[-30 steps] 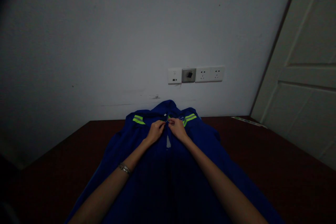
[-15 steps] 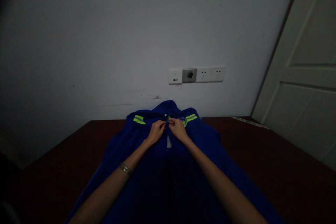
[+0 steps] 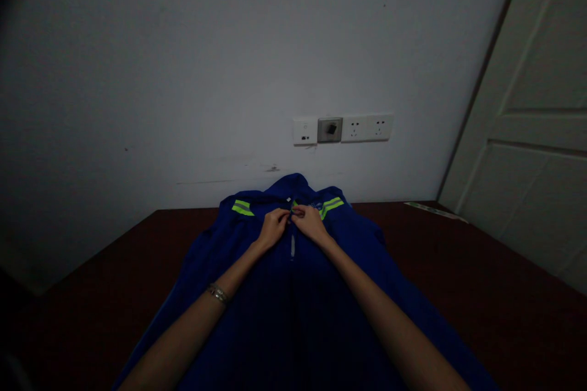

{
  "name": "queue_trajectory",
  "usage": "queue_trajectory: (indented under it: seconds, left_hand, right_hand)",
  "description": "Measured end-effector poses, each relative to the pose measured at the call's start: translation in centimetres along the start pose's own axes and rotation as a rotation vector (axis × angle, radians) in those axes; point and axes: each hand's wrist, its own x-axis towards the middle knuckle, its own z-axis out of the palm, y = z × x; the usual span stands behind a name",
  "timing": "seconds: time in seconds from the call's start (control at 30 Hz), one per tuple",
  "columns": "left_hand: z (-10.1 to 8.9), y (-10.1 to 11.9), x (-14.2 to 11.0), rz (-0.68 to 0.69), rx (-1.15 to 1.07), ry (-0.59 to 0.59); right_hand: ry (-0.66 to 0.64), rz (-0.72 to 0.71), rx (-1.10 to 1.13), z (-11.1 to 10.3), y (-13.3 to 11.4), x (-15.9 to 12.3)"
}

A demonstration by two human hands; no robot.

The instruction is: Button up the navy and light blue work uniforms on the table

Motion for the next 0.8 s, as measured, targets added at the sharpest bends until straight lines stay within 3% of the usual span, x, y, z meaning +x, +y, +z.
queue_trajectory:
  seconds: [0.2,0.43,0.8]
  left_hand:
    - [0.4,0.2,0.1,-0.102,-0.154,0.000]
    - [0.7,0.2,0.1,-0.136,-0.259,0.018]
    - [0.8,0.1,0.4,-0.165,-0.298,-0.024]
  right_hand:
    - [-0.032,0.086,0.186,-0.4,0.4,0.4]
    - [0.017,-0.006,0.056,-0.4,0.3,0.1]
    - [0.065,-0.041,0.046,-0.1,1.3,0.2]
